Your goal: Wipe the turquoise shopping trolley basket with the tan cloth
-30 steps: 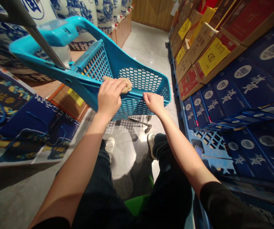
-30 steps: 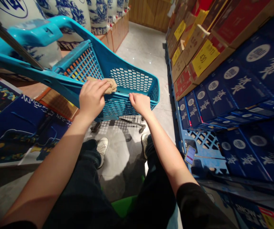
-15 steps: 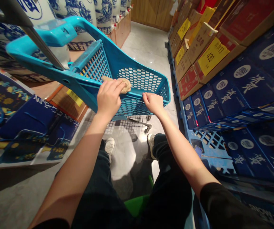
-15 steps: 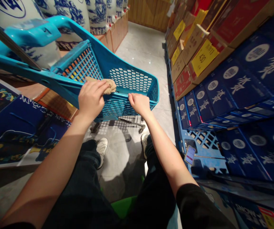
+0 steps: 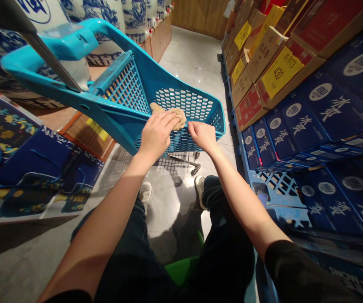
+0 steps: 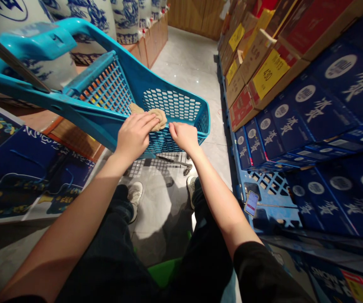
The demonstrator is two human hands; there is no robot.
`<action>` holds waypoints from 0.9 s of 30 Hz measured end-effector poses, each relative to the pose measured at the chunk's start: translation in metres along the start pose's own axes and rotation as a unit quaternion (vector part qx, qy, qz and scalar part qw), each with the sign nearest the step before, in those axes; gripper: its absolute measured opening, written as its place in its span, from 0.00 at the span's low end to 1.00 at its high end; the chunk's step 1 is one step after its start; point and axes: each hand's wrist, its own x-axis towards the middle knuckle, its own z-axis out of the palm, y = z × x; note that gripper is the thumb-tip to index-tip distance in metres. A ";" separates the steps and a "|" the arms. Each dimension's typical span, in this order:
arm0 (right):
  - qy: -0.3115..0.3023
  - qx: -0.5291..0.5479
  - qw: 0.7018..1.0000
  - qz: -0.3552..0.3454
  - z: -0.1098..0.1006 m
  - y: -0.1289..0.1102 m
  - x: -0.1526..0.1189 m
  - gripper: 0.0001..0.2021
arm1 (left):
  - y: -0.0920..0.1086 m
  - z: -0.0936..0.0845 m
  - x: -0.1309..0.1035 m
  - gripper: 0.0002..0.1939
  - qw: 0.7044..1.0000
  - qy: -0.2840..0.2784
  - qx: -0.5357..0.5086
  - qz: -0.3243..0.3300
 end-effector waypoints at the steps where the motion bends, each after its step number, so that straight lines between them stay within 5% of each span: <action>1: 0.000 -0.002 1.000 -0.001 0.000 0.000 0.000 0.26 | -0.003 -0.002 0.000 0.30 1.000 0.008 0.000 -0.011; 10: 0.002 0.004 1.000 -0.007 0.002 0.000 0.001 0.26 | -0.053 -0.044 -0.007 0.27 0.981 0.116 0.037 -0.153; 20: 0.004 -0.001 1.000 -0.005 0.000 -0.001 -0.001 0.26 | 0.002 -0.002 0.006 0.27 1.000 -0.001 -0.003 -0.014; 23: 0.002 -0.003 1.000 -0.007 -0.001 0.001 -0.001 0.26 | -0.001 -0.006 0.007 0.28 1.000 -0.004 -0.002 -0.024; 27: -0.002 -0.003 1.000 -0.005 0.000 0.002 -0.001 0.26 | -0.030 -0.028 0.000 0.26 0.994 0.054 0.003 -0.096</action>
